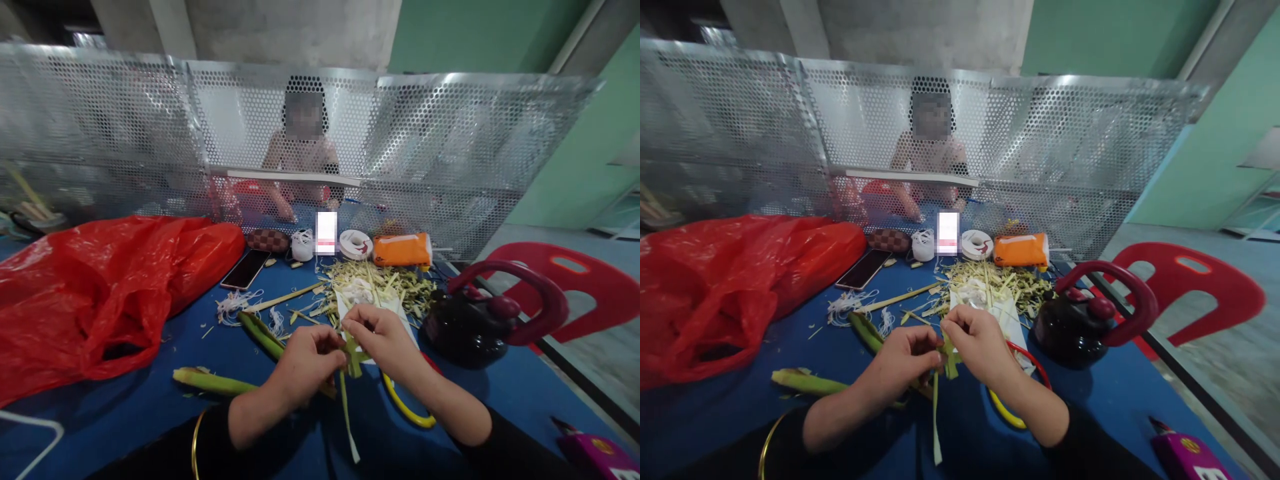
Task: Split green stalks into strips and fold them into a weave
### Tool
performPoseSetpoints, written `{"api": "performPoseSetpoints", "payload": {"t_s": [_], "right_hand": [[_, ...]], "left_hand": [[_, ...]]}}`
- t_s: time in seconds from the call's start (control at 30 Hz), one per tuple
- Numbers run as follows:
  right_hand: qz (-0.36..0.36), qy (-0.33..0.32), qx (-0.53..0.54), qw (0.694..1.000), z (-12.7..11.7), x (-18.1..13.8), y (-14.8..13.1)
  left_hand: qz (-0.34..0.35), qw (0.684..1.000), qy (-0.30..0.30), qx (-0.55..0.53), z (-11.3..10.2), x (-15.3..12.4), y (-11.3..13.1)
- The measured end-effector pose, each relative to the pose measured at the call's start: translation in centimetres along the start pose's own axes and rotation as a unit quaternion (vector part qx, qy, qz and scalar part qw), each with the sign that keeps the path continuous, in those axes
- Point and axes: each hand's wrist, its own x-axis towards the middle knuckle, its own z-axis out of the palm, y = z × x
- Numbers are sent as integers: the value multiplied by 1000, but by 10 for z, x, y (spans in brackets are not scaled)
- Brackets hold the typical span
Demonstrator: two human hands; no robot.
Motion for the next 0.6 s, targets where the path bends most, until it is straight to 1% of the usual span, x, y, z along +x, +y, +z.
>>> {"api": "performPoseSetpoints", "payload": {"t_s": [0.13,0.33,0.47,0.6], "right_hand": [[19,14,58,998,1,-1,-3],[62,35,202,977,-2,5,-2],[66,62,243,966,-2,6,-1],[59,80,260,961,1,3,-4]], "left_hand": [[-34,998,-56,-8,2,0,-4],[-21,995,-99,10,-4,2,-3],[-24,992,-127,6,-6,0,3],[-27,989,-140,29,-7,-2,10]]}}
